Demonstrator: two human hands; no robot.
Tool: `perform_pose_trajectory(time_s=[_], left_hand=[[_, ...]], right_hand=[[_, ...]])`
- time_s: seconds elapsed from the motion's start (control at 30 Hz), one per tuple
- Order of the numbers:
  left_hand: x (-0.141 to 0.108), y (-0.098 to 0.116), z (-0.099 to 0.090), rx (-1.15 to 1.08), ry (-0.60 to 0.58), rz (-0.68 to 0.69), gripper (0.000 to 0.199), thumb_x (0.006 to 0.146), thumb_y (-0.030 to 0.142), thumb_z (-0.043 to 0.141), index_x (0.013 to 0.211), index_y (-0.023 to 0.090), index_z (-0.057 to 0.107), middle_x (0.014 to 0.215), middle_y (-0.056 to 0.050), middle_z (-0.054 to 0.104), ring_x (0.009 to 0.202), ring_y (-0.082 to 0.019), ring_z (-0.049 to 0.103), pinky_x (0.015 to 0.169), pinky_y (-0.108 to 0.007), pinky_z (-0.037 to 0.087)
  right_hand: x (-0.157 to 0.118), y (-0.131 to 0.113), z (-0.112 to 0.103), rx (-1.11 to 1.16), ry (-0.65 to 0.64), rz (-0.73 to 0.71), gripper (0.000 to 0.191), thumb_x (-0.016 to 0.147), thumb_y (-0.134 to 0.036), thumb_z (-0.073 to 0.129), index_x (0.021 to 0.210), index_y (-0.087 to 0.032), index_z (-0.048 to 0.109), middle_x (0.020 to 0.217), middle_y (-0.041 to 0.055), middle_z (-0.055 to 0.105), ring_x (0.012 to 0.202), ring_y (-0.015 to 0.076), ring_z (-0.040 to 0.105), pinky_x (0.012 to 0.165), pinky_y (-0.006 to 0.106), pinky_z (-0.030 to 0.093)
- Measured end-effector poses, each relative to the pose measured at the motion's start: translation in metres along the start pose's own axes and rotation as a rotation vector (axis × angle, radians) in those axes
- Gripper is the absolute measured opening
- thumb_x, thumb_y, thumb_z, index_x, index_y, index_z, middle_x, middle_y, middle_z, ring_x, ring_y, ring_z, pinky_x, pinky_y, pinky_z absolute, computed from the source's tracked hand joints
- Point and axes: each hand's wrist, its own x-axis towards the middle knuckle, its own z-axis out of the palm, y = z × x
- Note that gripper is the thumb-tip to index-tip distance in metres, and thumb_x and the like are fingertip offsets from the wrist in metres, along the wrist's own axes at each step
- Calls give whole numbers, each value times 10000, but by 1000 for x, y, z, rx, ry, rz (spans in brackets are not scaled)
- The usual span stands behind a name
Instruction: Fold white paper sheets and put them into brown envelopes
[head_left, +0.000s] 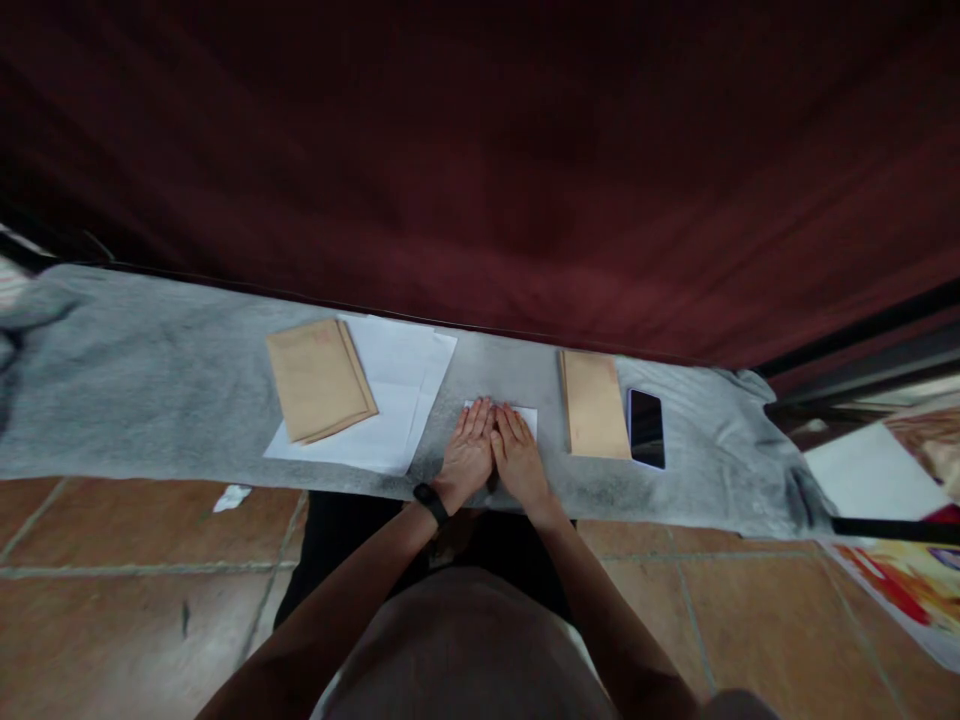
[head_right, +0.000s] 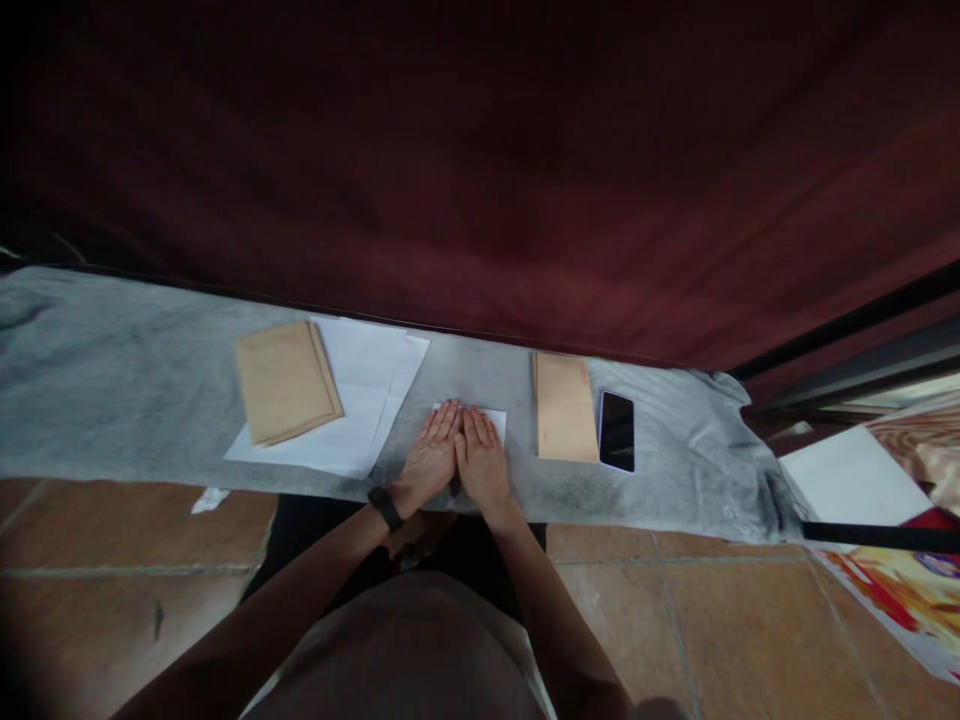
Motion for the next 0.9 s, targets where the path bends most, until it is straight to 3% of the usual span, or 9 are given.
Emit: perform_pose_trajectory(time_s=[0.17,0.47,0.6,0.77,0.9], left_hand=[[-7,-8,10,1,27,-31,613,984,208,318,1565,18,278,1631,-192,314,1545,-272,211,1254,-481,237],[-29,-24,-3,-2,55,-107,614,1021,319,329,1560,26,310,1603,-192,366,1532,-276,262,1251,-475,261],[-36,-18,-6,-3,57,-140,601,1030,306,317,1564,31,302,1621,-181,332,1535,-276,252,1253,-480,262],[-47,5,-3,-30,7,33,612,1037,388,368,1574,102,312,1645,-128,307,1546,-239,223,1271,-438,231],[-61,2,-1,-24,-9,93,677,1022,480,415,1571,97,317,1644,-150,303,1545,-248,226,1271,-435,229]], right_hand=[[-10,9,15,-139,20,17,577,1079,-375,303,1556,-54,348,1592,183,393,1510,265,315,1218,478,302],[-26,30,17,-221,90,90,643,1076,-415,319,1581,-22,260,1617,230,313,1504,304,321,1200,510,314],[-28,28,19,-223,94,106,657,1071,-414,334,1576,-1,258,1617,251,296,1506,317,314,1201,517,309],[-27,27,18,-226,81,112,658,1068,-407,333,1581,-4,245,1616,256,292,1512,318,299,1199,524,307],[-27,27,18,-230,90,110,659,1073,-410,310,1582,2,235,1620,255,287,1512,328,291,1192,520,319]])
